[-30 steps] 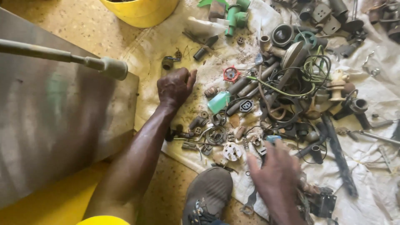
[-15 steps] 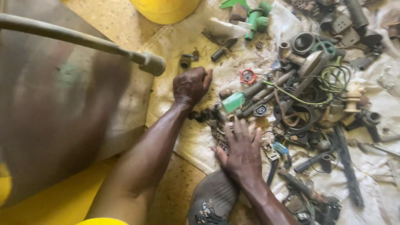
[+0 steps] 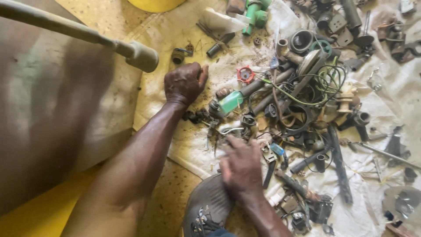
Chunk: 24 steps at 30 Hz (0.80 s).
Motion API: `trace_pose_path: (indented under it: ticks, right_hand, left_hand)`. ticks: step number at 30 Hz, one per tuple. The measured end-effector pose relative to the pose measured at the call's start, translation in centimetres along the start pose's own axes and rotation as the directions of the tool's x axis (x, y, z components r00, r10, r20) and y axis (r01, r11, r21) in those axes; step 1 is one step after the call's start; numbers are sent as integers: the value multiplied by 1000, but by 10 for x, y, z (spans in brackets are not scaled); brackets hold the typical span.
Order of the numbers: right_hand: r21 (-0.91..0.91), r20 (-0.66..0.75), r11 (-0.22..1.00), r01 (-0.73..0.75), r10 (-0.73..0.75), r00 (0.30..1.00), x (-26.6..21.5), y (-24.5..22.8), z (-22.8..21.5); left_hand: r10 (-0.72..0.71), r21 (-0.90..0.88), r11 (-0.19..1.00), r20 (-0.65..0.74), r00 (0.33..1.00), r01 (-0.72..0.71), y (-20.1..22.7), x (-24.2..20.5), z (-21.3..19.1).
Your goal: The person sorts through a large pile of mixed metal scraps and mechanical parts spread on a white cloth on the floor. They pick up various items, including wires, pipes, and small components, inspect them, and place selected pieces into a yellow bucket.
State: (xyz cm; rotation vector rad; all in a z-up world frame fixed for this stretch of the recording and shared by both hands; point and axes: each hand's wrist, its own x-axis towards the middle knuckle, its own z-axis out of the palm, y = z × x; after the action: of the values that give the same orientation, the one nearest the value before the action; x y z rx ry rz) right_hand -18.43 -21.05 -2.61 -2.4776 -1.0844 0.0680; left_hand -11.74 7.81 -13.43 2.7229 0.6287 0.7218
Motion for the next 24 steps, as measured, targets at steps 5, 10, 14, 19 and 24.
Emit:
trace_pose_path:
  ticks: [5, 10, 14, 19, 24]
  right_hand:
    - [56, 269, 997, -58, 40, 962, 31, -25, -1]
    - [51, -104, 990, -133, 138, 985, 35, 37, 11]
    - [62, 6, 997, -44, 43, 999, 22, 44, 49]
    - [-116, 183, 988, -101, 121, 976, 26, 17, 63]
    - [229, 92, 935, -272, 257, 962, 29, 32, 13]
  left_hand:
    - [10, 3, 1000, -6, 1000, -10, 0, -1, 3]
    - [-20, 0, 1000, -14, 1000, 20, 2, 0, 1]
    - [1, -9, 1000, 5, 1000, -1, 1, 0, 2]
    - [-15, 7, 1000, 17, 1000, 15, -1, 0, 1]
    - [-7, -8, 1000, 17, 1000, 7, 0, -2, -1]
